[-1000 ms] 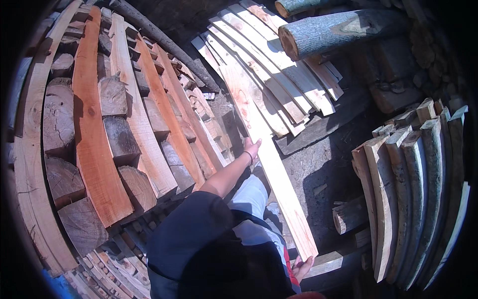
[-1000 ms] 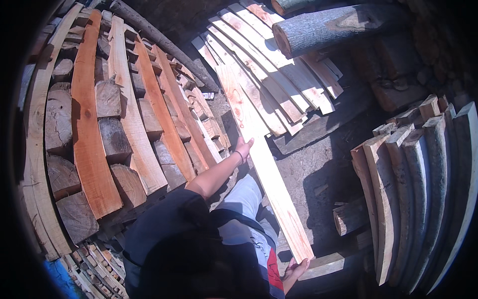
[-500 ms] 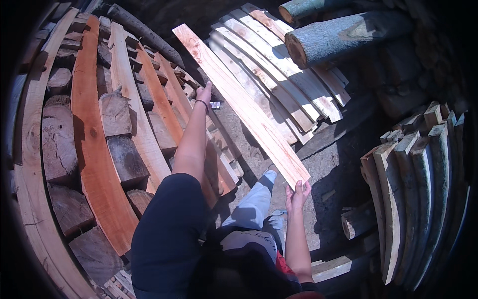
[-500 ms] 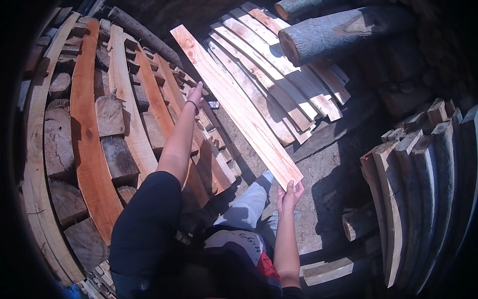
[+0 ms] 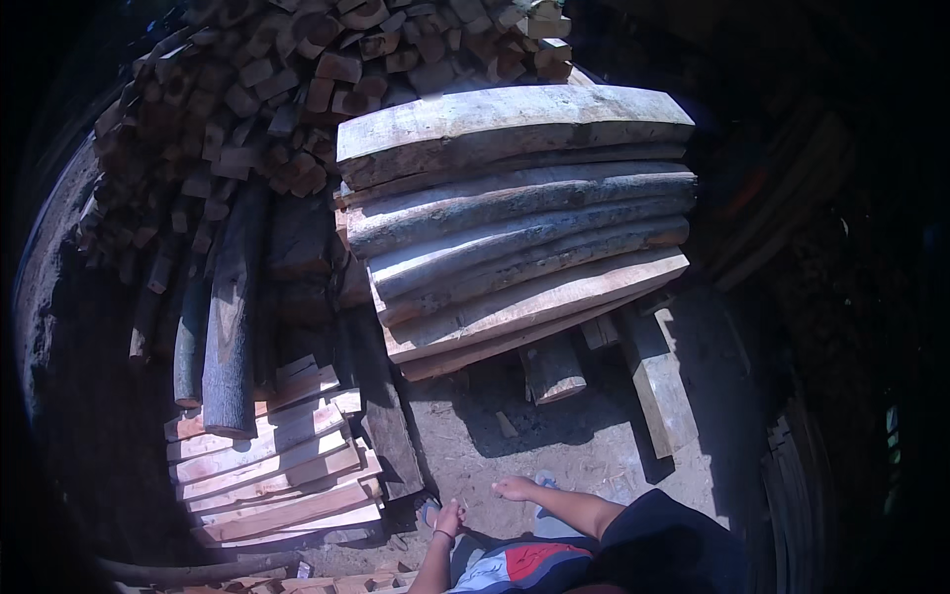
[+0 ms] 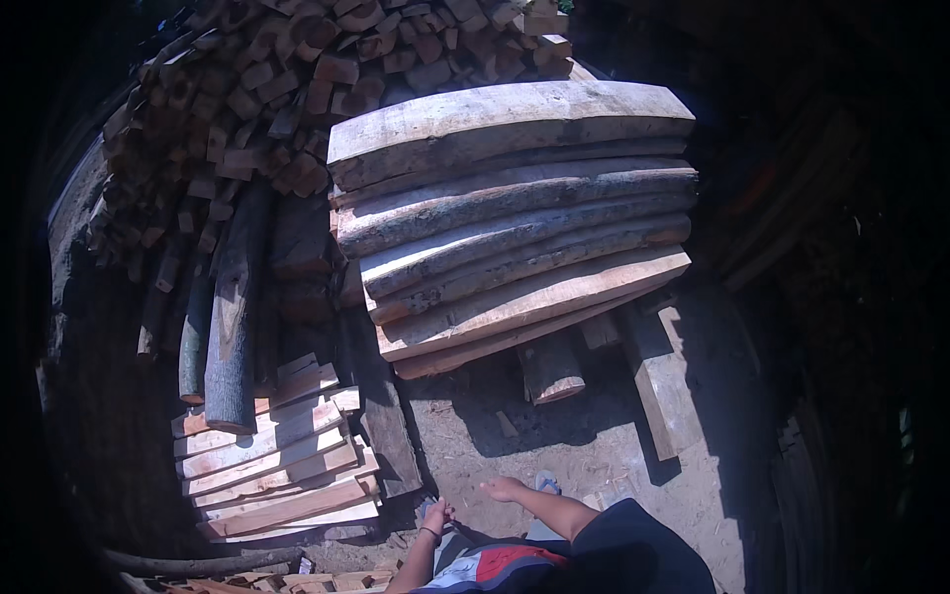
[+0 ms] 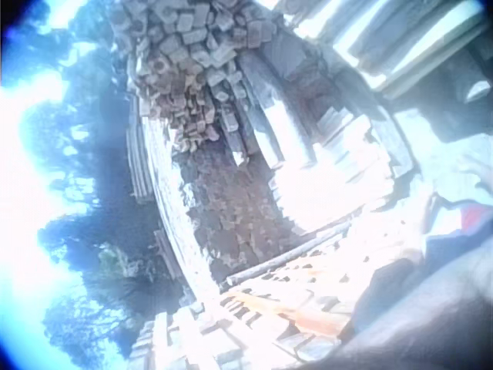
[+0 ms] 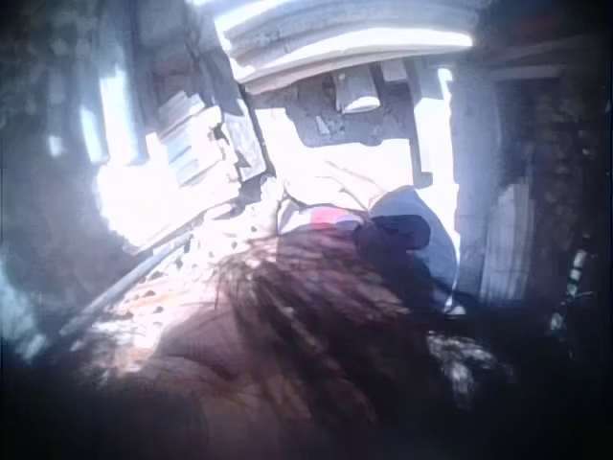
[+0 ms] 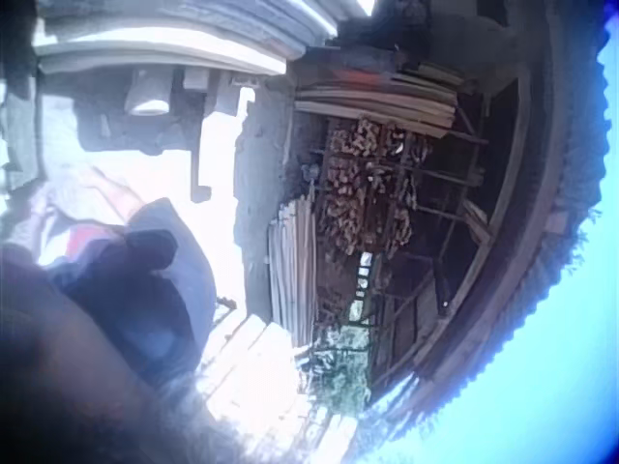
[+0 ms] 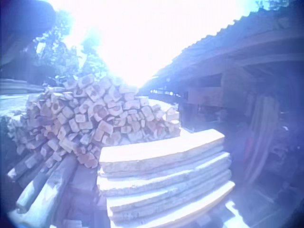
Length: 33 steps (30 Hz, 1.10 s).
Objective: The person moves various pieces of cut lumber and stacks them together onto a larger pile in an outdoor workshop.
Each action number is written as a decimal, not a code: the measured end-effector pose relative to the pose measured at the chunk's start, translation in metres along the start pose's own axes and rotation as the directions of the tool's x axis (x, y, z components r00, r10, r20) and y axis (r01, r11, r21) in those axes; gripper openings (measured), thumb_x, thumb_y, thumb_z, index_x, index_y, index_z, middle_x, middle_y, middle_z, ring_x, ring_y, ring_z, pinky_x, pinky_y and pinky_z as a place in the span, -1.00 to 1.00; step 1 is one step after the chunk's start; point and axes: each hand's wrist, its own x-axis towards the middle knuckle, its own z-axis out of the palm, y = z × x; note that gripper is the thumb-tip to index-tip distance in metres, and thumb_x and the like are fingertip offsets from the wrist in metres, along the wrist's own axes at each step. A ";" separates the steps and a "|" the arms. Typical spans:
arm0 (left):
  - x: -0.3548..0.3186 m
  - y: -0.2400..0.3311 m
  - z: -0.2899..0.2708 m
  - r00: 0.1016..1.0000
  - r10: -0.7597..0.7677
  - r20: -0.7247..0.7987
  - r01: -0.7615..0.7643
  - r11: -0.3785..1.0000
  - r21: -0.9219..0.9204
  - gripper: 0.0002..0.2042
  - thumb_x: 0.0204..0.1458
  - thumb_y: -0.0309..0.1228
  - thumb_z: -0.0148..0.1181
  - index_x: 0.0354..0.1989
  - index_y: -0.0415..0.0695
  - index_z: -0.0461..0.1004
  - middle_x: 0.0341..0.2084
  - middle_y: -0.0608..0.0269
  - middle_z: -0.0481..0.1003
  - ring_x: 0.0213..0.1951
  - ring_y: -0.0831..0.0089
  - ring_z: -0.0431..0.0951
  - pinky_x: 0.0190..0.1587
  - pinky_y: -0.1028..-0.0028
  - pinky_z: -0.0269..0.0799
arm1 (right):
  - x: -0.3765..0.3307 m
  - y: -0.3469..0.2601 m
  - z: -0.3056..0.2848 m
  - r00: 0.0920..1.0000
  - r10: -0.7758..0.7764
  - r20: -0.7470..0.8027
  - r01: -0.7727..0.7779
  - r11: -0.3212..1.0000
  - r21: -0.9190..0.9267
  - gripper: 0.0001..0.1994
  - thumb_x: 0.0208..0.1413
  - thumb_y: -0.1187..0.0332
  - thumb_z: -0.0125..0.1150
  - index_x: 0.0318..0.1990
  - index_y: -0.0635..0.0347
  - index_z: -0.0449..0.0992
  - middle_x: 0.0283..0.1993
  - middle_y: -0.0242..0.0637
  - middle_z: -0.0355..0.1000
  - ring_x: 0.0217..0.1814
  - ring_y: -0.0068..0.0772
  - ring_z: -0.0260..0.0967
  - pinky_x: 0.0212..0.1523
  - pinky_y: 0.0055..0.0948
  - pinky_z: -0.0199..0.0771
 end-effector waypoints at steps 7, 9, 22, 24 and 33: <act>-0.028 0.123 0.260 0.761 0.590 0.270 -0.563 0.394 0.726 -0.54 0.12 -0.11 -0.12 0.01 -0.25 0.32 0.00 -0.13 0.34 0.08 0.04 0.31 0.12 0.27 0.16 | -0.133 0.026 -0.085 0.891 0.272 0.363 -0.245 -0.384 0.890 -0.30 0.09 -0.30 -0.44 0.11 0.04 0.27 -0.01 -0.20 0.35 0.12 -0.03 0.20 0.02 0.07 0.23; -0.025 0.104 0.305 0.589 0.708 0.390 -0.593 0.051 0.803 -0.54 0.13 -0.12 -0.19 0.08 -0.17 0.28 0.12 -0.17 0.20 0.18 -0.05 0.14 0.21 0.18 0.00 | -0.151 0.051 -0.103 0.943 -0.037 0.330 -0.313 -0.427 0.848 -0.21 0.04 -0.37 -0.46 0.18 0.08 0.18 0.04 -0.16 0.28 0.04 -0.05 0.23 0.01 0.04 0.25; 0.092 0.075 0.242 0.994 0.022 -0.104 0.104 0.001 0.995 -0.51 0.01 0.03 -0.07 -0.02 -0.06 0.41 -0.12 -0.01 0.45 -0.06 0.13 0.43 -0.05 0.27 0.32 | -0.281 0.417 -0.248 0.183 0.878 -0.443 0.440 0.329 0.835 -0.65 0.05 0.11 0.03 -0.16 0.19 0.45 -0.19 -0.12 0.47 -0.10 -0.25 0.41 -0.10 -0.36 0.35; 0.087 0.074 0.237 0.992 0.016 -0.123 0.121 0.066 0.990 -0.52 0.01 0.01 -0.04 -0.02 -0.09 0.40 -0.15 0.00 0.46 -0.09 0.17 0.44 -0.09 0.29 0.33 | -0.291 0.442 -0.208 0.129 0.948 -0.291 0.325 0.237 0.916 -0.63 -0.01 0.10 0.06 -0.16 0.18 0.45 -0.20 -0.04 0.46 -0.08 -0.08 0.40 -0.10 -0.31 0.35; 0.106 0.093 0.256 1.000 -0.030 -0.009 0.013 0.134 0.991 -0.53 -0.01 -0.08 0.09 -0.07 -0.22 0.37 -0.32 0.05 0.51 -0.27 0.32 0.50 -0.26 0.35 0.39 | -0.270 0.404 0.113 0.326 0.848 0.418 -0.292 -0.329 0.898 -0.67 0.03 0.18 -0.05 -0.18 0.21 0.46 -0.22 -0.12 0.46 -0.28 -0.20 0.43 -0.32 -0.33 0.41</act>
